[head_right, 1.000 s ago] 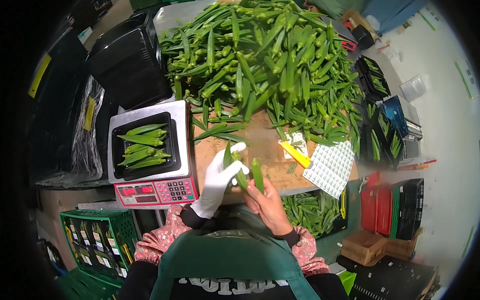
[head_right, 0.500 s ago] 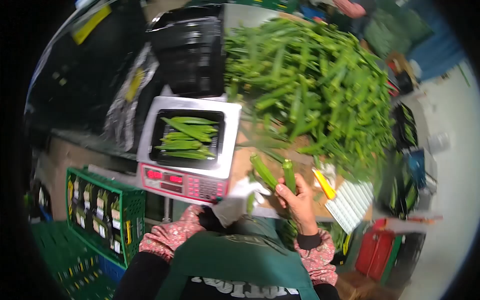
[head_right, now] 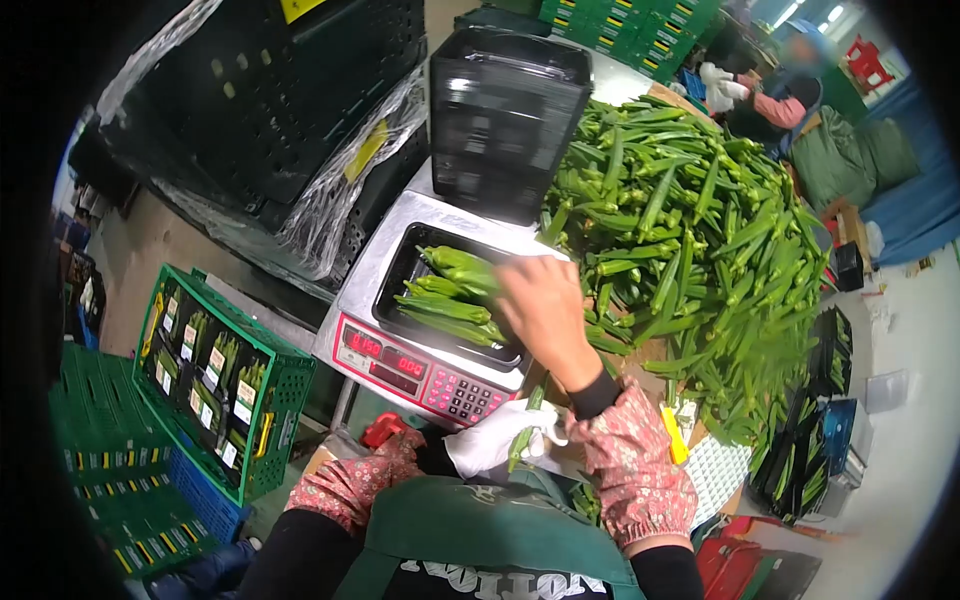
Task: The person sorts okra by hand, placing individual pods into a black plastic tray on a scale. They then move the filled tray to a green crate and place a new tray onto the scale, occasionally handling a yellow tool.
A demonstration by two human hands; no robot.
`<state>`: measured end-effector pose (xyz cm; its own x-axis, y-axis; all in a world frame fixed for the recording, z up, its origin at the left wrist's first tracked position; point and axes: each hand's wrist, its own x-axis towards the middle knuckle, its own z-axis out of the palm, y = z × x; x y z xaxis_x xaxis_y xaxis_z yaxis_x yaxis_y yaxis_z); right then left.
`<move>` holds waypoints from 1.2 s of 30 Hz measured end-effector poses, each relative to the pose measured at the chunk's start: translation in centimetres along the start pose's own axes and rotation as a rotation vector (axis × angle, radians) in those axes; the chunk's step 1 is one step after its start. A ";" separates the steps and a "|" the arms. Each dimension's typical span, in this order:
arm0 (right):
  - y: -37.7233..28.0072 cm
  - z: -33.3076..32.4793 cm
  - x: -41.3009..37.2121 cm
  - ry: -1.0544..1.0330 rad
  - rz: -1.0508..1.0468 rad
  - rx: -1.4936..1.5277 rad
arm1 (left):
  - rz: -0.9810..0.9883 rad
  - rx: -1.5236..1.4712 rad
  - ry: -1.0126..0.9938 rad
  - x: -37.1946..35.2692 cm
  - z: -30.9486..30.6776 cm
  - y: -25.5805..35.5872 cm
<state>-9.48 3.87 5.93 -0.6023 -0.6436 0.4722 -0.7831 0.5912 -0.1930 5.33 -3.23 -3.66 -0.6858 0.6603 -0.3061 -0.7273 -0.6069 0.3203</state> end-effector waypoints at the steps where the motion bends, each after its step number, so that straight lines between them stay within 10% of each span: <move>1: 0.2 -0.1 -0.6 0.056 0.058 0.038 | 0.004 0.043 0.053 -0.1 0.0 0.1; 9: -1.6 -3.5 -4.9 -0.104 0.634 0.516 | -0.005 0.209 0.047 -0.4 1.7 1.4; 20: -3.0 -4.7 -4.9 -0.116 0.437 0.421 | -0.093 0.170 0.106 -1.1 1.8 1.5; 36: -2.7 -4.7 -7.9 -0.125 0.670 0.413 | 0.079 -0.026 0.066 -0.9 1.3 0.1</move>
<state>-1.90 9.67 6.70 -0.9590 -0.2792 0.0476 -0.2276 0.6594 -0.7165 5.95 -3.27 -2.16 -0.7404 0.5803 -0.3392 -0.6711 -0.6675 0.3226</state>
